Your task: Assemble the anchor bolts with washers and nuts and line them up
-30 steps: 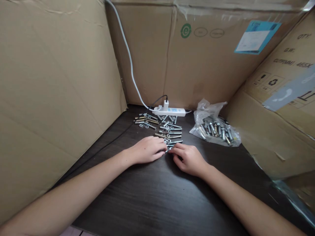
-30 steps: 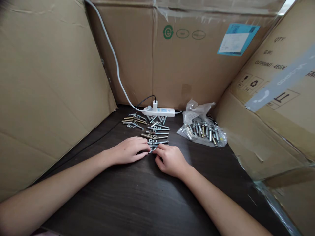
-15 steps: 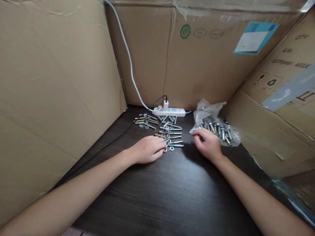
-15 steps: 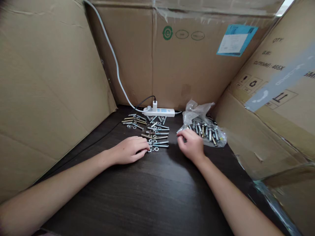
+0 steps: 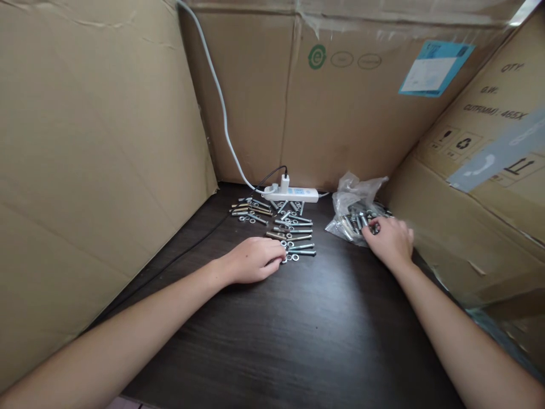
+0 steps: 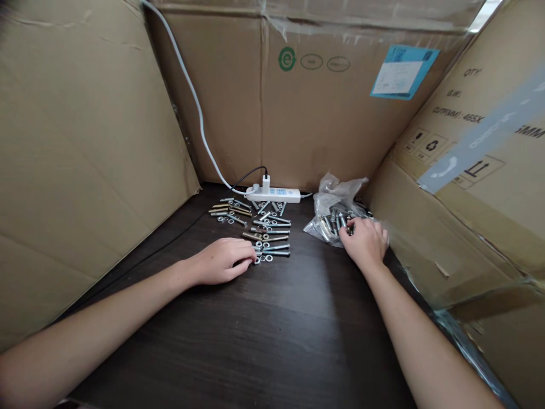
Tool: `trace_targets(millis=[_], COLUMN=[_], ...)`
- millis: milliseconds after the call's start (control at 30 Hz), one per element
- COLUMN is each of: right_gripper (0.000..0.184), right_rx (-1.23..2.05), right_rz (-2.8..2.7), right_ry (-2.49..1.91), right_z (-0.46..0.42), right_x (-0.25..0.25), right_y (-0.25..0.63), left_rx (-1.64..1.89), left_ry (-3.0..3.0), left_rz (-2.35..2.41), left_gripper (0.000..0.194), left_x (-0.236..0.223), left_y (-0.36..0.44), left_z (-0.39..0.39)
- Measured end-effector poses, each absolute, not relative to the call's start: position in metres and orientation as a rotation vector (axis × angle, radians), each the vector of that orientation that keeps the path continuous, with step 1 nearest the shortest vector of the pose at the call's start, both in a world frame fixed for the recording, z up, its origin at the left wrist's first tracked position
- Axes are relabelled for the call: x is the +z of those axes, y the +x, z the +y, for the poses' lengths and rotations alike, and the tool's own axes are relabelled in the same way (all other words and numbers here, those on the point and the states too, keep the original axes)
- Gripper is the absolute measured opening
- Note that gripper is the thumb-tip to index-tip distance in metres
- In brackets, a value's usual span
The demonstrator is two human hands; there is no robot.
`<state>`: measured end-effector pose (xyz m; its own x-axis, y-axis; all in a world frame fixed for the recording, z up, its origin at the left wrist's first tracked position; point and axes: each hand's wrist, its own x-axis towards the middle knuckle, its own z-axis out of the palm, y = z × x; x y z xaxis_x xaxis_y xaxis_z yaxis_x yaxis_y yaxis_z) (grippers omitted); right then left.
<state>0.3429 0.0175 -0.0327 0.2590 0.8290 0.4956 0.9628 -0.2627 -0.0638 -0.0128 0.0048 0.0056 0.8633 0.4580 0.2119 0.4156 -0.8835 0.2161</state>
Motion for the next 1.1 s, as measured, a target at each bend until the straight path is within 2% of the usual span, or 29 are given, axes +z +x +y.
trace_targets(millis=[333, 667, 933, 1100], right_gripper=[0.031, 0.024, 0.033, 0.034], right_rx=[-0.438, -0.223, 0.104, 0.494], right_rz=[-1.701, -1.350, -1.653, -1.788], right_ry=[-2.267, -1.911, -1.500, -1.320], right_z=[0.018, 0.016, -0.005, -0.036], right_x=[-0.028, -0.020, -0.007, -0.014], right_y=[0.338, 0.344, 0.253, 0.197], left_rx=[0.386, 0.403, 0.598, 0.665], left_ry=[2.867, 2.871, 2.787, 2.791], left_rz=[0.676, 0.681, 0.705, 0.666], left_gripper=[0.016, 0.016, 0.020, 0.019], left_x=[0.005, 0.006, 0.008, 0.010], left_y=[-0.014, -0.013, -0.011, -0.009], left_z=[0.004, 0.003, -0.001, -0.005])
